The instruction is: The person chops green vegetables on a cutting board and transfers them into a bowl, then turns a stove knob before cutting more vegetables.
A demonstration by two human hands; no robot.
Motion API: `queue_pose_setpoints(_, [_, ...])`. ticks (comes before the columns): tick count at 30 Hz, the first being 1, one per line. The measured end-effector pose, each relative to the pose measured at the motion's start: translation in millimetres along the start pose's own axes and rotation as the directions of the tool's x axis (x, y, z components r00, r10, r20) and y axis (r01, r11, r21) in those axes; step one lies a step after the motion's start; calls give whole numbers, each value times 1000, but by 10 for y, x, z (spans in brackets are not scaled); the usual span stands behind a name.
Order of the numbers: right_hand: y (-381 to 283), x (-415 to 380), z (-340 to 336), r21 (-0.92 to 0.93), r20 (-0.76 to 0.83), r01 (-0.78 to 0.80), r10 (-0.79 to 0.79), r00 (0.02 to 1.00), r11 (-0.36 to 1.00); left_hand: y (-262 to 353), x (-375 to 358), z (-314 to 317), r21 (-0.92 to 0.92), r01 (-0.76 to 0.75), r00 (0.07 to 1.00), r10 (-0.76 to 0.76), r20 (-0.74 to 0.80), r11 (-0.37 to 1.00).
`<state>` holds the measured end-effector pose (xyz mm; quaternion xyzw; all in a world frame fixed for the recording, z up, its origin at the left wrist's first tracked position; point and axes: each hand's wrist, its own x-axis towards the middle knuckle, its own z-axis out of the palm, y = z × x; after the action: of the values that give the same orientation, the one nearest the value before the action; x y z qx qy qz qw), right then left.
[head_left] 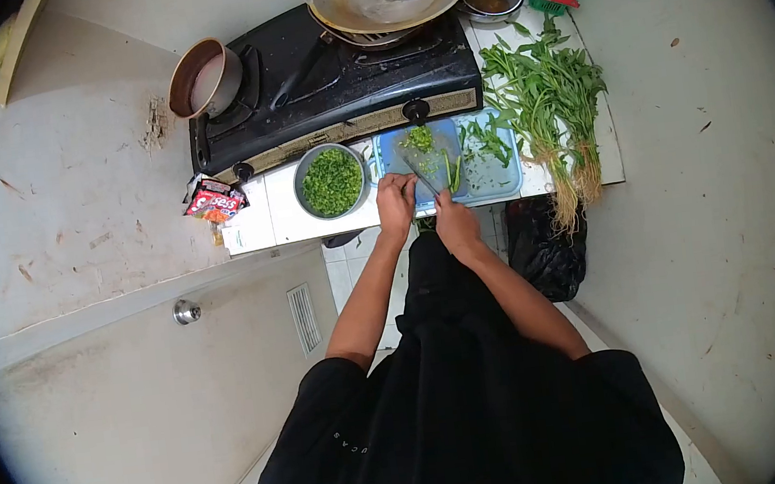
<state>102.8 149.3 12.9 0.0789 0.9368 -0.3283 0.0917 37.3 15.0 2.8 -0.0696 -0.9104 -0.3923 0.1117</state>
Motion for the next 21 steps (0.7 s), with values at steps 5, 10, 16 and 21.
queue_pose_setpoints(5, [-34, 126, 87, 15, -29, 21, -21, 999, 1000, -45, 1, 14, -53, 28, 1000, -28, 5, 998])
queue_pose_setpoints(10, [157, -40, -32, 182, -82, 89, -75, 994, 979, -35, -19, -2, -98, 36, 999, -36, 3, 995])
queue_pose_setpoints(16, [200, -155, -74, 134, 38, 50, -56, 998, 990, -26, -61, -54, -14, -83, 996, 84, 24, 996])
queue_pose_setpoints(21, [170, -191, -39, 76, 41, 44, -47, 998, 996, -12, -91, -62, 28, -104, 994, 103, 42, 994])
